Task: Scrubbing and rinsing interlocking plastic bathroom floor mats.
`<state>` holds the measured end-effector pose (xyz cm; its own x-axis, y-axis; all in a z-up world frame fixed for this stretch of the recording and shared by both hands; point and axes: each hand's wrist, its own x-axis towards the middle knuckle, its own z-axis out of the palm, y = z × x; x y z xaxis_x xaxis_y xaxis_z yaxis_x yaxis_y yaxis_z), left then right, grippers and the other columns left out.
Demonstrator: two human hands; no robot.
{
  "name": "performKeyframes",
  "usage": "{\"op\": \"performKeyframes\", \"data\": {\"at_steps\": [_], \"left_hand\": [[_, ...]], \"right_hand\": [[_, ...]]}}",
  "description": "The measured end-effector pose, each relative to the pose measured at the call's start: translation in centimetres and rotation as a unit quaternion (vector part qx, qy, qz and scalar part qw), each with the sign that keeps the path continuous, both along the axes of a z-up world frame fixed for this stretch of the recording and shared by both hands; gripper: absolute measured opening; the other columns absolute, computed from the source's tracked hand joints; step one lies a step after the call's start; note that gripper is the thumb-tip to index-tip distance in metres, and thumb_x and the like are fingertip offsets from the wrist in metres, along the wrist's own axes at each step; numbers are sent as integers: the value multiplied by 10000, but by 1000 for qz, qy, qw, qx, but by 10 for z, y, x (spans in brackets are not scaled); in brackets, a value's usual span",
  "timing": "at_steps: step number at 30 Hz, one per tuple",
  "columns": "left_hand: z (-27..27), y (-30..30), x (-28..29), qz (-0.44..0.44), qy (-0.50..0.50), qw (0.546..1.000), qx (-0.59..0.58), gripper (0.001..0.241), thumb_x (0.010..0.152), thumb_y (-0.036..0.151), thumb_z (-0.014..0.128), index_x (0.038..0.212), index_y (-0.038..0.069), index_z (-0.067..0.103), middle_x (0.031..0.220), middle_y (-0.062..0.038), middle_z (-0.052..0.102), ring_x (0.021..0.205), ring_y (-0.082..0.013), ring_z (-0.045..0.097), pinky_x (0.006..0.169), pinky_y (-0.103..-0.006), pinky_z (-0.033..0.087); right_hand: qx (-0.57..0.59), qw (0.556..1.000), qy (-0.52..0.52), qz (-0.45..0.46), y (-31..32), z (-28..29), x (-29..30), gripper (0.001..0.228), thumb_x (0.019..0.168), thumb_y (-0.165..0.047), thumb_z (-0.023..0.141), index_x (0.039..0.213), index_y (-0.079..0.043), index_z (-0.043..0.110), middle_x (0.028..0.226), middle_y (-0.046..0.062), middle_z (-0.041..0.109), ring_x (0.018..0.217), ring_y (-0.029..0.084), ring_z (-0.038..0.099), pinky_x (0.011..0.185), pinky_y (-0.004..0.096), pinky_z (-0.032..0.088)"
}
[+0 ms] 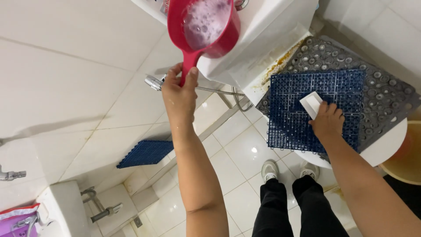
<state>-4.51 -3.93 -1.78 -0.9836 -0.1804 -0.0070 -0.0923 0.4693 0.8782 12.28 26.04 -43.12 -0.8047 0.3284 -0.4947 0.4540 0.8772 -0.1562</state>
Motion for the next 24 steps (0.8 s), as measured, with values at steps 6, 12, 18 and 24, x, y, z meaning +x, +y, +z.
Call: {"op": "performKeyframes", "data": {"at_steps": [6, 12, 18, 24], "left_hand": [[6, -7, 1, -2, 90, 969, -230, 404, 941, 286, 778, 1258, 52, 688, 905, -69, 711, 811, -187, 650, 728, -342, 501], [-25, 42, 72, -24, 309, 895, -321, 297, 992, 148, 766, 1264, 87, 663, 1237, -107, 649, 1190, -279, 610, 1015, -409, 480], [-212, 95, 131, -138, 113, 976, -124, 308, 1009, 133, 714, 1302, 60, 654, 1385, -108, 649, 1247, -302, 629, 1079, -392, 521], [-364, 117, 123, -341, -177, 849, -362, 1152, 718, 441, 860, 1564, 1, 214, 1669, -203, 142, 1544, -370, 133, 1222, -506, 196]], "right_hand": [[-25, 999, -14, -30, -2, 1, -5, 989, 853, -422, 822, 1564, -30, 257, 1416, 231, 354, 1255, 469, 464, 1011, 531, 481], [-79, 992, 50, -89, 6, 20, -12, 891, 775, -324, 906, 1426, 15, 401, 1415, 233, 364, 1184, 473, 568, 942, 504, 560], [-127, 947, 196, -222, 20, 30, -14, 773, 805, -304, 931, 1351, 3, 478, 1273, 263, 632, 1061, 442, 693, 904, 510, 574], [-33, 925, 286, -249, 91, -14, 17, 729, 883, -247, 925, 1377, 18, 460, 1188, 261, 718, 1049, 403, 722, 873, 469, 585]]}}
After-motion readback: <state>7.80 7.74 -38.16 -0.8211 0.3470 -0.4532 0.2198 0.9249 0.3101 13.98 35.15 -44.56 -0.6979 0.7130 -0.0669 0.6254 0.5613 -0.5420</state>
